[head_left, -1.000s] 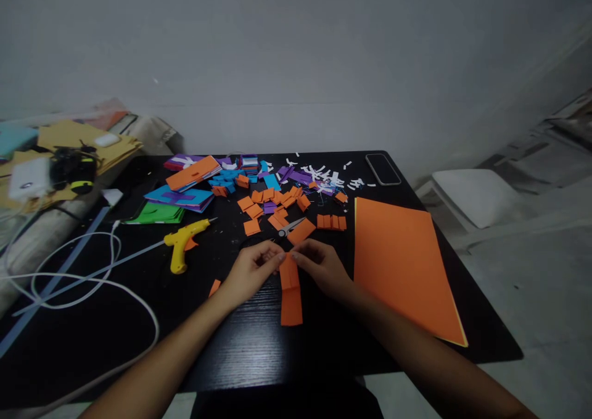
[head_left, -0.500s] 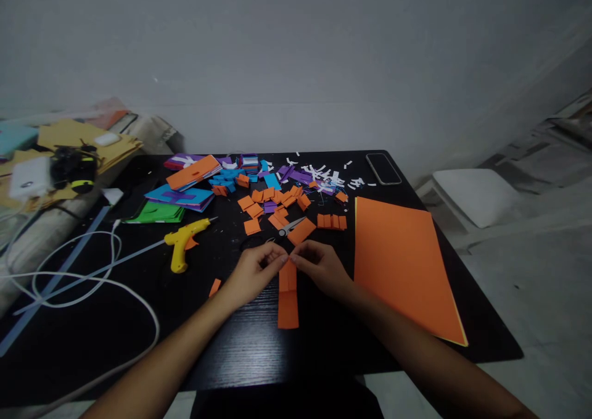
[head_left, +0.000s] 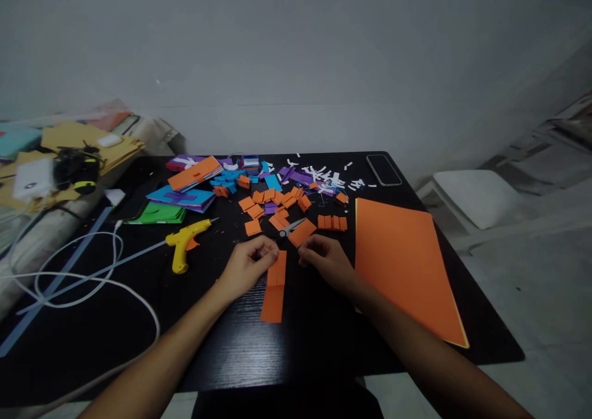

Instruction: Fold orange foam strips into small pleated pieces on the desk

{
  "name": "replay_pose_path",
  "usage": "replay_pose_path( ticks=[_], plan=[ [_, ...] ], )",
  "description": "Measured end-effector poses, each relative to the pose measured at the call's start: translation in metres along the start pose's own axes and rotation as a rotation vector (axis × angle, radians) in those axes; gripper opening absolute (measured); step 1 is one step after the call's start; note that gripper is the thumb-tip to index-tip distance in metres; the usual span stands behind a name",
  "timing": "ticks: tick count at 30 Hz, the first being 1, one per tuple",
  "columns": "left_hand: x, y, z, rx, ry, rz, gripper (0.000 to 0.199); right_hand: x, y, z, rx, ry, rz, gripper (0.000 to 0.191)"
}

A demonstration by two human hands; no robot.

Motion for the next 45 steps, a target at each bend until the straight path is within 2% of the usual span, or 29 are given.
replay_pose_path(
  ticks=[4, 7, 11, 16, 26, 31, 33, 36, 40, 45],
  plan=[
    [-0.011, 0.004, 0.001, -0.006, -0.004, -0.066, 0.022, -0.012, 0.004, 0.001, 0.031, 0.001, -0.080, 0.025],
    [-0.017, 0.007, 0.002, -0.024, -0.036, -0.095, 0.021, -0.017, 0.006, 0.002, 0.048, 0.065, -0.093, 0.024],
    [-0.014, 0.004, 0.005, -0.030, -0.076, -0.138, 0.019, -0.014, 0.006, 0.001, 0.059, 0.129, -0.064, 0.020],
    [-0.007, -0.001, 0.006, -0.034, -0.060, -0.166, 0.018, -0.009, 0.003, 0.001, 0.051, 0.107, -0.040, 0.018],
    [-0.003, -0.002, 0.000, -0.018, -0.035, -0.111, 0.017, -0.010, 0.001, 0.006, 0.037, -0.085, -0.089, 0.016],
    [0.001, -0.002, -0.004, 0.019, 0.027, -0.030, 0.018, -0.013, 0.004, 0.002, 0.057, -0.136, -0.166, 0.034],
    [0.001, -0.002, -0.005, 0.040, 0.072, -0.016, 0.019, -0.014, 0.005, 0.001, 0.067, -0.137, -0.181, 0.034],
    [-0.003, -0.002, -0.005, 0.063, 0.106, -0.020, 0.023, -0.015, 0.005, 0.001, 0.071, -0.132, -0.156, 0.029],
    [-0.005, -0.001, -0.003, 0.060, 0.102, -0.021, 0.027, -0.009, 0.002, 0.004, 0.068, -0.123, -0.062, 0.022],
    [-0.001, 0.000, -0.004, 0.053, 0.050, 0.008, 0.035, -0.004, -0.001, 0.008, 0.025, -0.124, 0.014, 0.027]
  ],
)
Point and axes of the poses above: each hand's wrist, its own y-axis away from the middle knuckle, its own x-axis out of the back of the hand, z = x × y, the point moved 7 cm from there along -y, towards the middle knuckle, and after that the axes turned 13 degrees about -x, right-handed, at the moved point
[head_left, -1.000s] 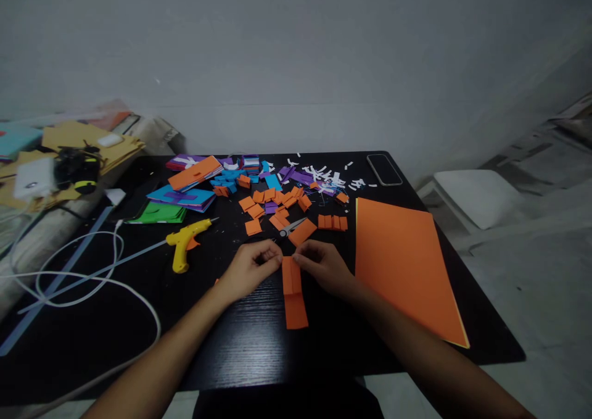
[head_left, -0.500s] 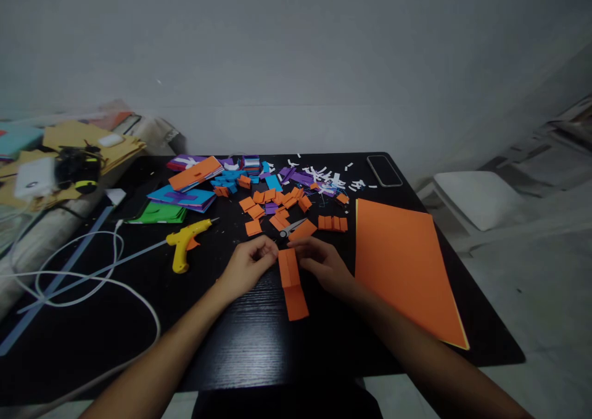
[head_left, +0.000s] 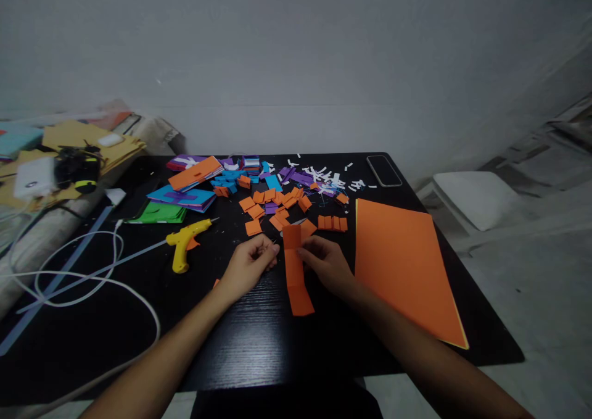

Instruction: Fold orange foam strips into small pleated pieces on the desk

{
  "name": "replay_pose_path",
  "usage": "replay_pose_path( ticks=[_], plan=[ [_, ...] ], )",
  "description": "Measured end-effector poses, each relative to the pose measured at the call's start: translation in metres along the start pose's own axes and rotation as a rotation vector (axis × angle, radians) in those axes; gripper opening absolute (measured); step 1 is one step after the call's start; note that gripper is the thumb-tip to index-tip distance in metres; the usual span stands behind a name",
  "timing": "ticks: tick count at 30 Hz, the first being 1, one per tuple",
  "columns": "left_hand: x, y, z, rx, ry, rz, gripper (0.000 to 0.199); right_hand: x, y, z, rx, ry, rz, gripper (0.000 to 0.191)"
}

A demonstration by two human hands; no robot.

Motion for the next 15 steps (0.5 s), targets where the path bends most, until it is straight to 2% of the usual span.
replay_pose_path(
  ticks=[7, 13, 15],
  plan=[
    [-0.001, 0.002, -0.005, 0.001, 0.008, -0.018, 0.031, -0.002, 0.000, 0.003, -0.063, -0.040, -0.009, 0.029],
    [-0.007, 0.005, -0.002, -0.050, 0.056, -0.025, 0.018, 0.004, -0.002, 0.004, -0.074, -0.084, 0.049, 0.030],
    [-0.012, 0.007, -0.002, -0.060, 0.080, -0.048, 0.021, 0.006, -0.002, 0.004, -0.083, -0.119, 0.069, 0.033]
  ],
)
Point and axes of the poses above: each hand's wrist, its own y-axis away from the middle knuckle, its own x-axis out of the back of the hand, z = x × y, the point moved 7 cm from there along -y, towards the middle knuckle, and after that the axes turned 13 degrees about -x, right-handed, at the moved point
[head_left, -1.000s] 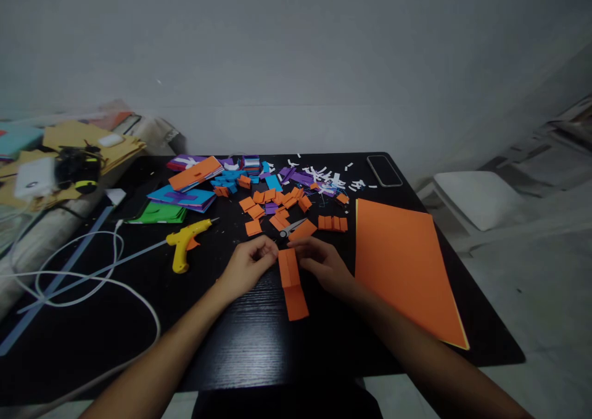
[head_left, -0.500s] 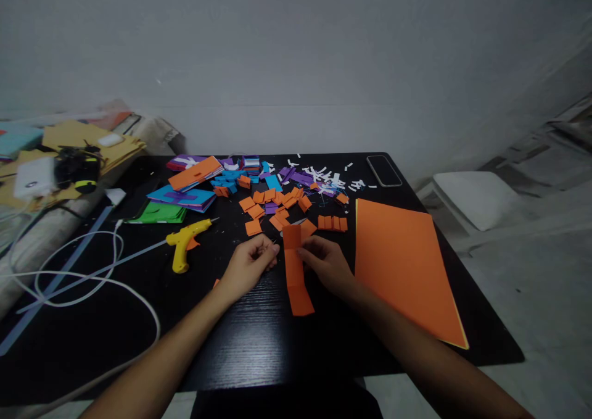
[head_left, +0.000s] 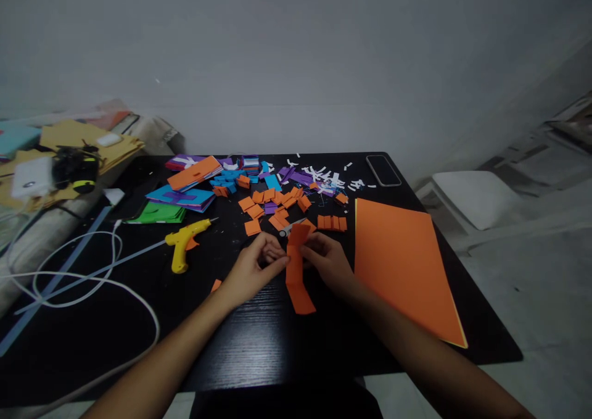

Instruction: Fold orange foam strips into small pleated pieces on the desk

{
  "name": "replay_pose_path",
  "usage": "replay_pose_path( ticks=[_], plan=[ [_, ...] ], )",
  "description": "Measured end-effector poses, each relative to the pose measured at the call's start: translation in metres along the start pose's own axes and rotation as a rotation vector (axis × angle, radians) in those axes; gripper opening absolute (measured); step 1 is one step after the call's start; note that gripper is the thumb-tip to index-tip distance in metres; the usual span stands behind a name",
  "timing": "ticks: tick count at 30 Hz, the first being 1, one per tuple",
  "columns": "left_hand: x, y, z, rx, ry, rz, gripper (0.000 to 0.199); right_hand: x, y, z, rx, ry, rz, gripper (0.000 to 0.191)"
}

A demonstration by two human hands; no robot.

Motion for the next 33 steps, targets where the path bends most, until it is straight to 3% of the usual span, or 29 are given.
replay_pose_path(
  ticks=[4, 10, 20, 26, 33],
  plan=[
    [-0.006, 0.002, 0.000, -0.037, -0.030, -0.038, 0.021, 0.001, 0.000, 0.000, -0.012, -0.058, 0.002, 0.037],
    [0.002, -0.001, 0.004, -0.057, -0.112, 0.022, 0.014, -0.005, 0.000, 0.006, -0.047, -0.060, -0.073, 0.041],
    [0.007, -0.001, 0.001, -0.038, -0.122, 0.089, 0.021, -0.008, 0.005, -0.005, 0.136, 0.114, -0.053, 0.026],
    [0.007, -0.002, 0.004, -0.074, -0.116, 0.093, 0.021, -0.011, 0.007, -0.003, 0.129, 0.114, -0.085, 0.025],
    [0.009, -0.002, 0.010, -0.119, -0.183, 0.102, 0.020, -0.007, 0.008, -0.003, 0.153, 0.163, -0.011, 0.025]
  ],
)
Point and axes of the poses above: each hand's wrist, its own y-axis away from the middle knuckle, its own x-axis out of the back of the hand, z = x × y, the point moved 7 cm from there along -y, towards the middle knuckle, and after that the axes turned 13 degrees about -x, right-handed, at the moved point
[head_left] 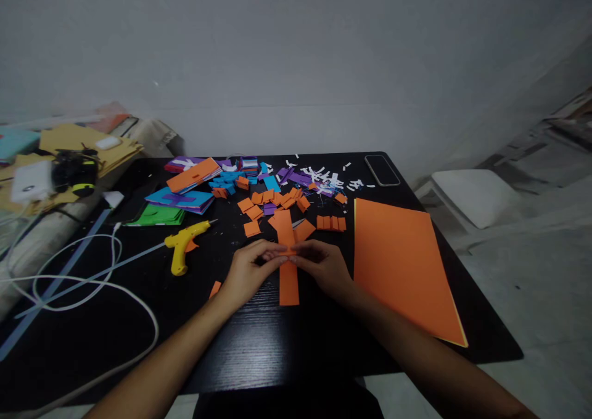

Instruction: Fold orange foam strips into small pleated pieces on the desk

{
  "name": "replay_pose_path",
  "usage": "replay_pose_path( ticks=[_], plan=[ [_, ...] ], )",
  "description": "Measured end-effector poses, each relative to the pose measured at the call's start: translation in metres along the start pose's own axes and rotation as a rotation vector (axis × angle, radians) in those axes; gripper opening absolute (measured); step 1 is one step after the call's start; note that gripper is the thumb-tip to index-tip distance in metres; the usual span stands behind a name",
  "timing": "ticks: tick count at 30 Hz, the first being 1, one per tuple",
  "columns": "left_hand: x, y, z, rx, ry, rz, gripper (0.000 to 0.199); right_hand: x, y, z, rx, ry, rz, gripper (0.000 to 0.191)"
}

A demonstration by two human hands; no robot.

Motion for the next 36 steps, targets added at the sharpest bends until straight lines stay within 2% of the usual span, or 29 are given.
replay_pose_path(
  ticks=[9, 18, 25, 29, 36],
  plan=[
    [0.002, -0.001, 0.014, -0.146, -0.132, -0.019, 0.012, 0.002, 0.005, -0.012, 0.110, 0.110, 0.061, 0.018],
    [0.005, 0.000, 0.017, -0.180, -0.128, -0.002, 0.009, -0.004, 0.001, -0.002, -0.021, 0.033, -0.045, 0.032],
    [0.004, 0.000, 0.018, -0.183, -0.128, 0.013, 0.013, 0.001, 0.001, -0.003, 0.013, -0.040, -0.018, 0.043],
    [0.003, -0.001, 0.018, -0.198, -0.124, 0.010, 0.011, 0.000, 0.000, -0.003, -0.006, -0.036, -0.049, 0.040],
    [0.000, 0.001, 0.016, -0.188, -0.116, -0.031, 0.012, -0.003, 0.000, -0.003, -0.020, -0.120, -0.103, 0.047]
  ],
)
Point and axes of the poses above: each hand's wrist, its own y-axis away from the middle knuckle, its own x-axis out of the back of the hand, z = x × y, the point moved 7 cm from there along -y, towards the middle knuckle, and after that the axes turned 13 degrees about -x, right-handed, at the moved point
